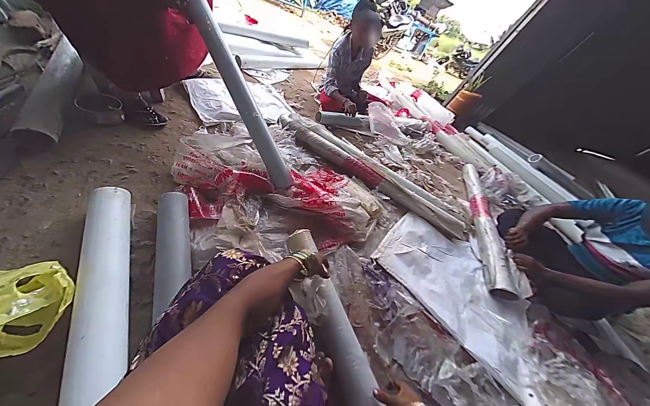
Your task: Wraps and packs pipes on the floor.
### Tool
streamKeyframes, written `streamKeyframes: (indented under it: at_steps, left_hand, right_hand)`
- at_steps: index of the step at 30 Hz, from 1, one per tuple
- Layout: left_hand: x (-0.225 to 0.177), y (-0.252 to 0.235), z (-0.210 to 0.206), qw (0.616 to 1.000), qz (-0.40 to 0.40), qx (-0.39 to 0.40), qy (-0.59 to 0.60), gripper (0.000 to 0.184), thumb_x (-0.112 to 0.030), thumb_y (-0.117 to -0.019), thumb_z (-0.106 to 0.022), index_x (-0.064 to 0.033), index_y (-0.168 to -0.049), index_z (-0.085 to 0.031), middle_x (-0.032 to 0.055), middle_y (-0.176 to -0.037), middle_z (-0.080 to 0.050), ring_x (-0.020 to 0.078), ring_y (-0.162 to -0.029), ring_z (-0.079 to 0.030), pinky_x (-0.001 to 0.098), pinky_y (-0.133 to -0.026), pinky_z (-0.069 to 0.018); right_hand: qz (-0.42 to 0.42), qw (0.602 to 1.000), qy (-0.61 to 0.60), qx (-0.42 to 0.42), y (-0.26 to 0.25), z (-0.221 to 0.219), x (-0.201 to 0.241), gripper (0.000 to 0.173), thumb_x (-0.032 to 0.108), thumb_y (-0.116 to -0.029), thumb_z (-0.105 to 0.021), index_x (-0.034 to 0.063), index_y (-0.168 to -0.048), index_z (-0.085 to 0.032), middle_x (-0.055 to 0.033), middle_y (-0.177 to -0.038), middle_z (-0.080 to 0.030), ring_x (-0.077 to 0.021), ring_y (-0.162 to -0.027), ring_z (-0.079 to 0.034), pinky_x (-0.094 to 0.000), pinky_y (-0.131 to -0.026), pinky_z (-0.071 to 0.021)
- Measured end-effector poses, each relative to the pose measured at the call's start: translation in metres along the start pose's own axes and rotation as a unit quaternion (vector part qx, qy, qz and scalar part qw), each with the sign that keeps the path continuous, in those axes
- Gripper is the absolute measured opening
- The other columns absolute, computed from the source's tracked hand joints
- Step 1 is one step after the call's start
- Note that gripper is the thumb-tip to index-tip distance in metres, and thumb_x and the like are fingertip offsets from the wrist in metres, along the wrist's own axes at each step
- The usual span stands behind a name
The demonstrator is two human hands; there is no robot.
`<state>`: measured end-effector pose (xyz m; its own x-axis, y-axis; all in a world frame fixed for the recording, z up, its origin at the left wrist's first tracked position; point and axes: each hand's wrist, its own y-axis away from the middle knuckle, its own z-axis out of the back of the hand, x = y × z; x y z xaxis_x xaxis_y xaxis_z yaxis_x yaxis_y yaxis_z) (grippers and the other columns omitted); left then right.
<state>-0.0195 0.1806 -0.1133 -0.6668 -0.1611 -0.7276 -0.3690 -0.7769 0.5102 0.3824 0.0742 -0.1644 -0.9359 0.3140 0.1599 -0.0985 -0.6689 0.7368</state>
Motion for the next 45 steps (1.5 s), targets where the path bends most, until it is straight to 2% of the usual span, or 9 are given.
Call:
streamKeyframes:
  at_steps: [2, 6, 14, 17, 21, 26, 34, 41, 45]
  left_hand:
    - [0.012, -0.002, 0.029, 0.989, 0.042, -0.093, 0.108, 0.051, -0.036, -0.1101, -0.050, 0.0018, -0.145, -0.053, 0.0264, -0.131, -0.065, 0.0357, -0.116, -0.067, 0.0506, -0.105, -0.0487]
    - [0.042, 0.001, 0.060, 0.941, 0.165, -0.254, 0.150, 0.042, -0.021, -0.1077, -0.051, 0.0032, -0.141, -0.055, 0.0265, -0.146, -0.055, 0.0369, -0.140, -0.051, 0.0528, -0.118, -0.0370]
    - [0.058, 0.006, 0.031, 0.954, 0.254, -0.148, 0.061, 0.050, -0.029, -0.1129, -0.042, 0.0103, -0.144, -0.049, 0.0293, -0.152, -0.048, 0.0385, -0.145, -0.046, 0.0546, -0.119, -0.0348]
    - [0.075, -0.003, 0.034, 0.961, 0.256, -0.090, -0.063, 0.045, -0.016, -0.1056, -0.056, 0.0041, -0.145, -0.052, 0.0280, -0.150, -0.051, 0.0422, -0.143, -0.047, 0.0606, -0.116, -0.0375]
    - [0.105, -0.033, 0.023, 0.955, 0.251, -0.136, 0.080, 0.038, -0.017, -0.1104, -0.047, 0.0014, -0.144, -0.052, 0.0210, -0.146, -0.056, 0.0309, -0.136, -0.055, 0.0472, -0.114, -0.0440]
    - [0.086, -0.023, 0.033, 0.950, 0.258, -0.050, -0.168, 0.045, -0.023, -0.1023, -0.062, 0.0087, -0.134, -0.058, 0.0299, -0.142, -0.057, 0.0441, -0.136, -0.053, 0.0632, -0.110, -0.0422]
    - [0.051, -0.010, 0.024, 0.941, 0.293, -0.157, -0.067, 0.046, -0.017, -0.1050, -0.056, 0.0076, -0.143, -0.050, 0.0271, -0.149, -0.052, 0.0378, -0.141, -0.051, 0.0549, -0.115, -0.0422]
    - [0.020, -0.014, 0.019, 0.875, 0.141, -0.387, 0.256, 0.036, -0.007, -0.1085, -0.046, 0.0084, -0.141, -0.048, 0.0279, -0.138, -0.057, 0.0316, -0.125, -0.059, 0.0432, -0.106, -0.0480]
    - [-0.034, 0.006, 0.023, 0.885, 0.040, -0.347, 0.307, 0.039, -0.007, -0.1100, -0.038, 0.0029, -0.147, -0.045, 0.0229, -0.145, -0.053, 0.0253, -0.130, -0.055, 0.0399, -0.109, -0.0450]
  right_hand:
    - [-0.013, 0.999, -0.019, -0.049, 0.001, 0.009, 0.016, 0.058, 0.041, -0.0982, -0.070, -0.0067, -0.130, -0.063, -0.0289, -0.128, -0.066, -0.0410, -0.124, -0.062, -0.0559, -0.109, -0.0438]
    - [-0.036, 0.984, -0.005, -0.177, -0.004, 0.007, 0.072, 0.044, 0.031, -0.1101, -0.049, -0.0043, -0.130, -0.065, -0.0292, -0.129, -0.067, -0.0439, -0.126, -0.061, -0.0596, -0.108, -0.0434]
    - [-0.037, 0.960, -0.077, -0.265, -0.042, -0.044, 0.138, 0.043, 0.028, -0.1125, -0.041, -0.0010, -0.131, -0.065, -0.0265, -0.128, -0.068, -0.0418, -0.125, -0.063, -0.0576, -0.105, -0.0471]
    - [-0.042, 0.956, -0.098, -0.272, -0.041, -0.048, 0.136, 0.041, 0.027, -0.1121, -0.042, -0.0018, -0.129, -0.067, -0.0282, -0.125, -0.069, -0.0437, -0.122, -0.065, -0.0595, -0.104, -0.0471]
    - [-0.056, 0.949, -0.101, -0.294, -0.036, -0.049, 0.141, 0.041, 0.027, -0.1118, -0.042, -0.0009, -0.131, -0.065, -0.0278, -0.124, -0.069, -0.0434, -0.121, -0.065, -0.0588, -0.102, -0.0487]
    - [-0.062, 0.934, -0.110, -0.334, -0.028, -0.058, 0.144, 0.039, 0.028, -0.1108, -0.045, -0.0009, -0.124, -0.069, -0.0256, -0.122, -0.071, -0.0418, -0.118, -0.067, -0.0593, -0.099, -0.0498]
    - [-0.065, 0.924, -0.092, -0.366, -0.029, -0.066, 0.145, 0.038, 0.028, -0.1093, -0.047, 0.0001, -0.124, -0.069, -0.0247, -0.121, -0.071, -0.0410, -0.118, -0.067, -0.0585, -0.098, -0.0500]
    - [-0.057, 0.920, -0.107, -0.372, -0.026, -0.068, 0.146, 0.039, 0.027, -0.1092, -0.046, -0.0007, -0.127, -0.068, -0.0258, -0.123, -0.070, -0.0417, -0.120, -0.066, -0.0586, -0.103, -0.0469]
    - [-0.012, 0.872, -0.092, -0.480, -0.022, -0.083, 0.145, 0.033, 0.019, -0.1037, -0.052, -0.0035, -0.117, -0.072, -0.0274, -0.120, -0.071, -0.0457, -0.115, -0.067, -0.0642, -0.096, -0.0480]
